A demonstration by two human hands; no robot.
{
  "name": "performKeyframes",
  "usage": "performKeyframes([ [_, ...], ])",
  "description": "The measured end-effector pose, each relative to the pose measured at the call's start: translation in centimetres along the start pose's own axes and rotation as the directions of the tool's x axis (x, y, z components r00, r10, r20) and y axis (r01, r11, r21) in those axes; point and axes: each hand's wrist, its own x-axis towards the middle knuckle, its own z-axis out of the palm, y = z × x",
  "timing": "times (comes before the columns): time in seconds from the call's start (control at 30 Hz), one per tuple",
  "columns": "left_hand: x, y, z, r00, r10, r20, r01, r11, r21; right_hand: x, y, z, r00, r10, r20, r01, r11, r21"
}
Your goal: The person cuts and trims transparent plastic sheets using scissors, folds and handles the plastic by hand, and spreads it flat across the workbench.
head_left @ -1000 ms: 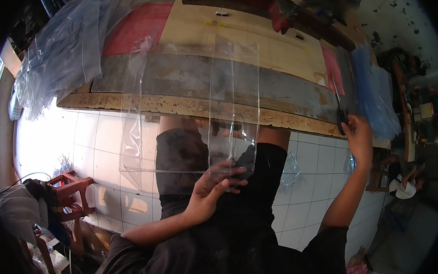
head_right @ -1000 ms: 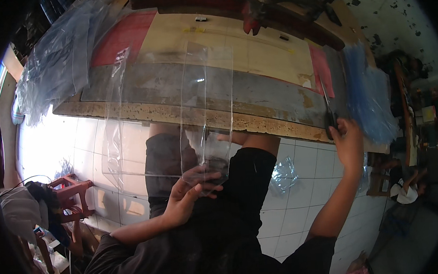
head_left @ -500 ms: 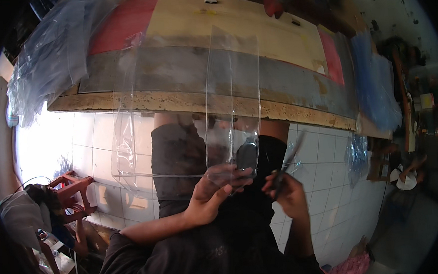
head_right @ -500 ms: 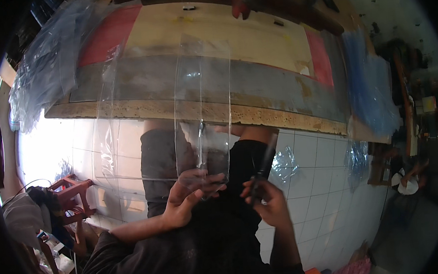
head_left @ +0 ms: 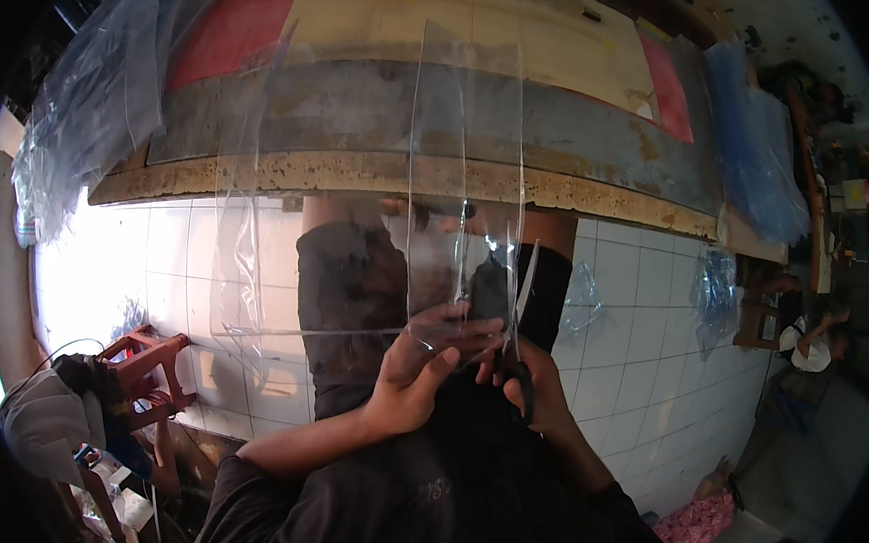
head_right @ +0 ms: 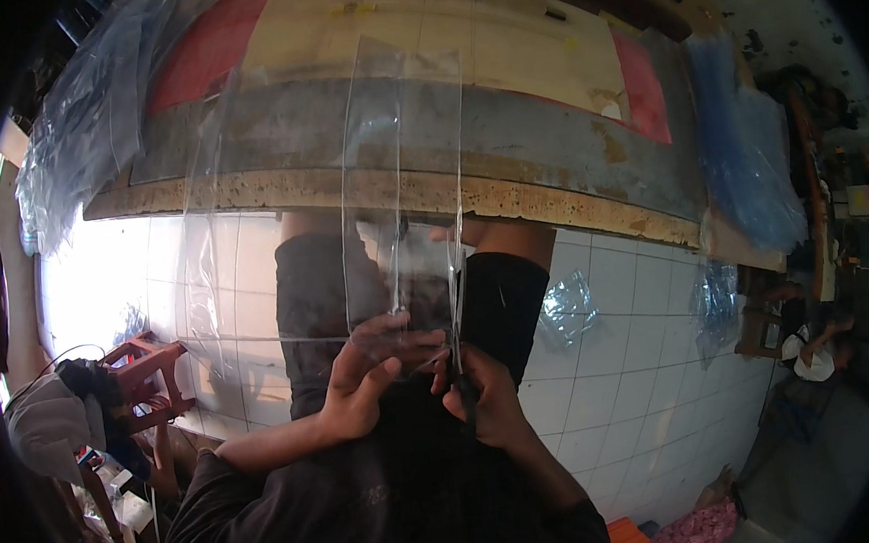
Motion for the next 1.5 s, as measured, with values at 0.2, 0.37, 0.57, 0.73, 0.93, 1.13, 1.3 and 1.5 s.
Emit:
performKeyframes([
  [0.2,0.2,-0.1,0.2,1.000,0.004,-0.011,-0.004,1.000,-0.025,-0.8,0.8,0.5,0.997,0.013,-0.072,-0.014,1.000,-0.012],
  [0.37,0.5,-0.2,0.3,0.999,0.048,-0.008,-0.048,0.998,0.036,-1.3,1.3,0.6,0.992,0.011,-0.128,-0.020,0.998,-0.067],
  [0.57,0.7,-0.8,0.4,0.995,0.101,-0.017,-0.098,0.990,0.105,-1.8,1.5,0.4,0.984,0.017,-0.179,-0.046,0.986,-0.160],
  [0.73,0.7,-0.1,0.6,0.999,0.039,-0.029,-0.036,0.997,0.074,-2.1,1.4,0.6,0.972,0.080,-0.223,-0.112,0.984,-0.137],
  [0.93,0.8,-0.2,0.8,0.997,0.064,-0.043,-0.059,0.992,0.112,-2.3,1.2,1.0,0.959,0.124,-0.255,-0.147,0.986,-0.073],
  [1.13,0.9,-0.1,0.8,0.997,0.071,-0.036,-0.067,0.992,0.107,-2.4,1.2,0.8,0.960,0.111,-0.258,-0.128,0.991,-0.049],
  [1.3,0.9,-0.2,0.7,0.996,0.083,-0.034,-0.079,0.990,0.119,-2.0,0.8,-0.2,0.984,0.042,-0.176,-0.072,0.984,-0.163],
  [1.5,0.9,-0.3,0.5,0.995,0.092,-0.022,-0.087,0.982,0.166,-1.9,0.5,-0.7,0.976,0.098,-0.195,-0.128,0.980,-0.151],
])
